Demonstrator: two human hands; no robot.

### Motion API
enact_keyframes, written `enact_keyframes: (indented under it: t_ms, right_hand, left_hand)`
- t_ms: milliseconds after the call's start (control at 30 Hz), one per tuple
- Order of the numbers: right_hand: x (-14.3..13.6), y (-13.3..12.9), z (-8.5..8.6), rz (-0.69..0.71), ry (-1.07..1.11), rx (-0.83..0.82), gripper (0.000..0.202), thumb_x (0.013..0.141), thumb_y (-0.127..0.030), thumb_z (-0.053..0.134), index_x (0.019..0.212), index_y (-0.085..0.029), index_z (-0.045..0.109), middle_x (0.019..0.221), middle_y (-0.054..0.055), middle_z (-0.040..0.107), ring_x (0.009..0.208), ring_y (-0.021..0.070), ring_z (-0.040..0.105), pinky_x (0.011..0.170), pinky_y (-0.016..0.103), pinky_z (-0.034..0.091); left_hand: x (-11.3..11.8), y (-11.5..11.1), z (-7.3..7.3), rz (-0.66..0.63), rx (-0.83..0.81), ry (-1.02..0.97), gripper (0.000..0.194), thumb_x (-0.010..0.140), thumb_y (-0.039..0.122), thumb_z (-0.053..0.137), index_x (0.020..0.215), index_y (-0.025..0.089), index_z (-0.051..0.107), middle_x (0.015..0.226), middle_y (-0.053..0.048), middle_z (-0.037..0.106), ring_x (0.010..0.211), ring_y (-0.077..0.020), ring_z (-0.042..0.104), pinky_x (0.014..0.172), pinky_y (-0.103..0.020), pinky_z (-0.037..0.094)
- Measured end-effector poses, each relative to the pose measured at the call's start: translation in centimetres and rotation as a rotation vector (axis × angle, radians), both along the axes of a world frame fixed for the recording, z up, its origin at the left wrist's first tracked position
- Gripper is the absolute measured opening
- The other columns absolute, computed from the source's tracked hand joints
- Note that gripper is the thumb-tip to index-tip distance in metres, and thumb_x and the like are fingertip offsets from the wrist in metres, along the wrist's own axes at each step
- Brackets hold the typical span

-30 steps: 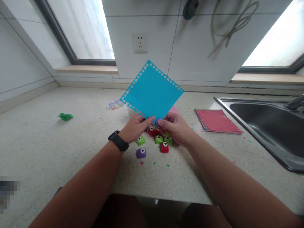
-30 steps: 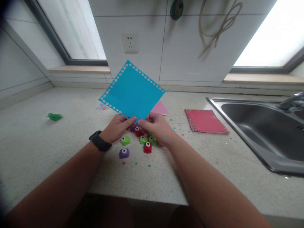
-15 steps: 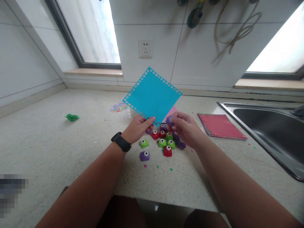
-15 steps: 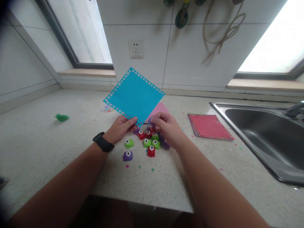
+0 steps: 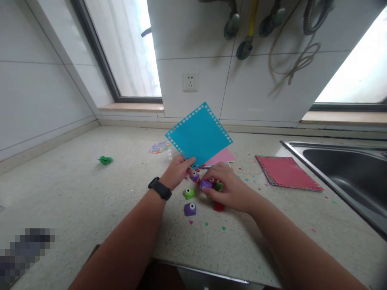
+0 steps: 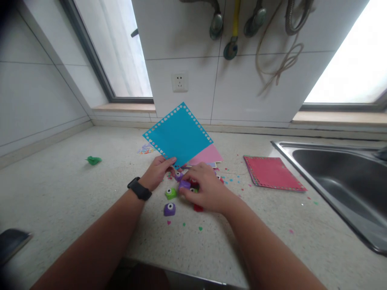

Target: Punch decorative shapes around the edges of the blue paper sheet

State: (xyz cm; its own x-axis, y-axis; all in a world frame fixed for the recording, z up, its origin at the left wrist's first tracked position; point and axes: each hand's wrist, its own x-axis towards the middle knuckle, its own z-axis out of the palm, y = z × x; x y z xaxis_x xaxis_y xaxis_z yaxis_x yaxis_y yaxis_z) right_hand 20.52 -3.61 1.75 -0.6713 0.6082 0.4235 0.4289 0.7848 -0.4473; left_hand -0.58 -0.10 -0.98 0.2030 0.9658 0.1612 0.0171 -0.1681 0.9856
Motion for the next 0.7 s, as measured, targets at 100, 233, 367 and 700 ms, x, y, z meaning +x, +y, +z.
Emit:
enact_keyframes:
  t_ms: [100,233,367,700]
  right_hand:
    - [-0.35,-0.58,0.03,0.016,-0.124,0.018,0.017,0.085,-0.034,0.068,0.094,-0.020,0.071,0.096,0.006,0.068,0.102,0.0266,0.053,0.092,0.044,0.037]
    - [-0.53,-1.00,-0.30,-0.003,-0.241,0.041,0.021,0.082,-0.042,0.071,0.091,-0.024,0.076,0.102,0.006,0.066,0.107,0.0306,0.050,0.093,0.048,0.034]
    - [-0.48,-1.07,-0.52,0.006,-0.291,0.061,0.024,0.084,-0.046,0.068,0.096,-0.029,0.079,0.105,0.007,0.065,0.109,0.0318,0.048,0.093,0.049,0.034]
    - [-0.24,-0.90,-0.33,0.014,-0.288,0.093,0.028,0.095,-0.043,0.059,0.095,-0.025,0.079,0.108,0.007,0.068,0.110,0.0297,0.048,0.094,0.046,0.036]
  left_hand:
    - [-0.07,0.17,-0.19,0.001,-0.019,-0.017,0.035,0.085,0.047,0.062,0.079,0.014,0.069,0.069,-0.006,0.070,0.049,-0.0113,0.056,0.047,-0.024,0.040]
    - [-0.17,0.31,-0.40,-0.001,-0.021,-0.020,0.035,0.085,0.046,0.063,0.073,0.013,0.068,0.064,-0.005,0.067,0.046,-0.0104,0.051,0.045,-0.024,0.037]
    - [-0.17,0.19,-0.41,-0.006,-0.013,-0.027,0.036,0.083,0.047,0.064,0.075,0.013,0.071,0.068,-0.006,0.070,0.046,-0.0098,0.049,0.045,-0.024,0.037]
    - [-0.46,0.20,-0.77,0.008,-0.006,-0.034,0.033,0.083,0.045,0.066,0.071,0.014,0.067,0.058,0.000,0.063,0.045,-0.0093,0.047,0.045,-0.023,0.036]
